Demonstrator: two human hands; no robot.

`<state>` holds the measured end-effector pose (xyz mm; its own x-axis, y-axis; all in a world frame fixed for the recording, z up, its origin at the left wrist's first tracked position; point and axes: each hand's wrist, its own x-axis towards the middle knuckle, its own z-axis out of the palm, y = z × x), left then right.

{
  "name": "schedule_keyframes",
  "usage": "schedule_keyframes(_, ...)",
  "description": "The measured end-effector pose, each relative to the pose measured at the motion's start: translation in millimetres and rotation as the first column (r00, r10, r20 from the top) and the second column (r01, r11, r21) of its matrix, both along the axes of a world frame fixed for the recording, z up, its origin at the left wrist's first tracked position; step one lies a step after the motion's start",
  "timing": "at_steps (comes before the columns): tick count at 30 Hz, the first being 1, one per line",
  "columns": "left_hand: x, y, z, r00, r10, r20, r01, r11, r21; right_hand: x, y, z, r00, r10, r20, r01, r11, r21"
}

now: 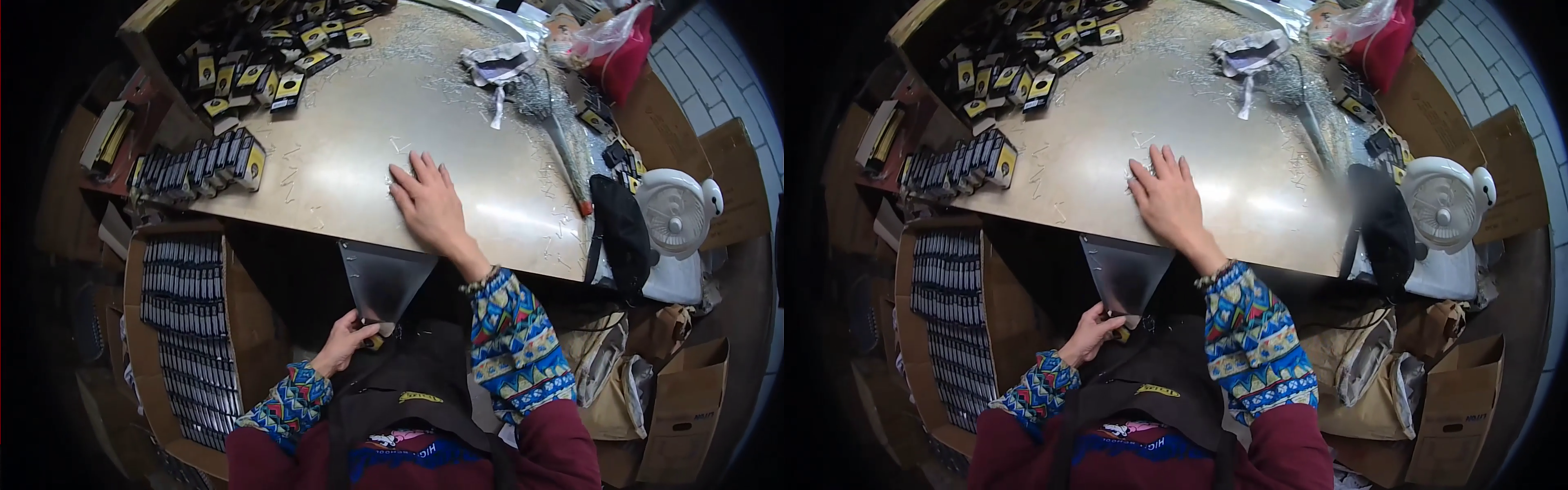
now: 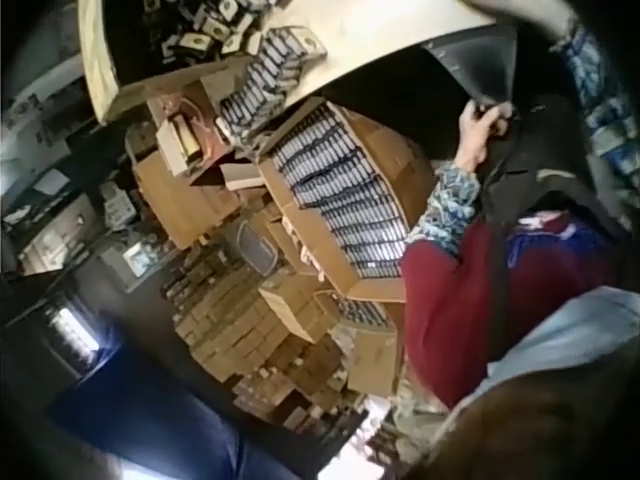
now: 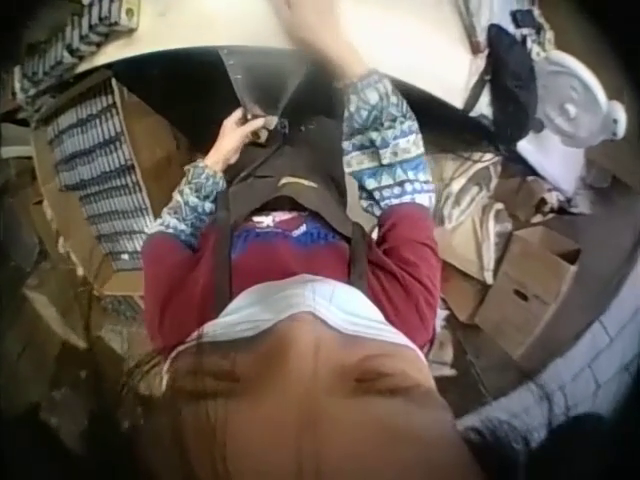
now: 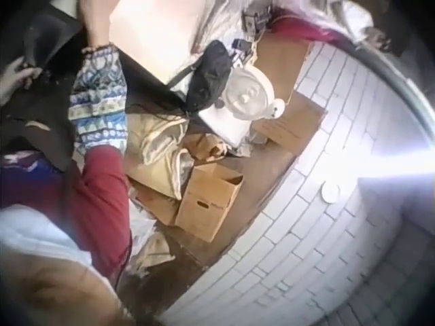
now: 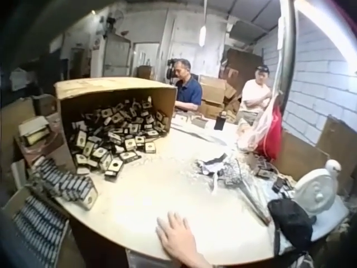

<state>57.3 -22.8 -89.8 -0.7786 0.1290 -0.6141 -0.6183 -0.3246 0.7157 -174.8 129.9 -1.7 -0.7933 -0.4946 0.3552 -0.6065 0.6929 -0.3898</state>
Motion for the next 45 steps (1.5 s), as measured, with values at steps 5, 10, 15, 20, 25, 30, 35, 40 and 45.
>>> schedule_keyframes(5,9,24,13,0.948,0.304,0.097,-0.315,0.937,0.148,66,-14,7,1.000,-0.024,-0.013,0.025,0.998,0.061)
schedule_keyframes(10,11,30,13,0.926,0.372,0.071,-0.378,0.920,0.103,114,-7,28,0.997,0.030,0.076,-0.040,0.990,0.136)
schedule_keyframes(15,13,28,15,0.930,0.366,0.031,-0.367,0.928,0.062,117,16,61,0.941,0.125,0.313,-0.082,0.986,-0.147)
schedule_keyframes(20,13,30,15,0.942,0.336,0.014,-0.336,0.938,0.089,122,37,38,0.863,0.231,0.449,-0.082,0.942,-0.326)
schedule_keyframes(25,20,37,15,0.979,0.019,-0.205,-0.094,0.927,-0.362,148,23,-11,0.958,0.229,0.171,-0.217,0.972,-0.091)
schedule_keyframes(30,26,36,-3,0.916,-0.199,-0.349,-0.147,0.641,-0.753,187,17,-29,0.810,0.410,0.419,-0.424,0.903,-0.065)
schedule_keyframes(35,40,20,-3,0.885,-0.257,-0.388,-0.159,0.616,-0.771,183,26,-28,0.684,0.531,0.500,-0.470,0.845,-0.255)
schedule_keyframes(40,45,8,17,0.788,-0.242,-0.566,-0.292,0.663,-0.690,163,27,-9,0.699,0.511,0.501,-0.258,0.833,-0.489)
schedule_keyframes(45,19,12,25,0.767,-0.209,-0.606,-0.359,0.643,-0.677,151,26,7,0.790,0.349,0.503,-0.122,0.895,-0.429)
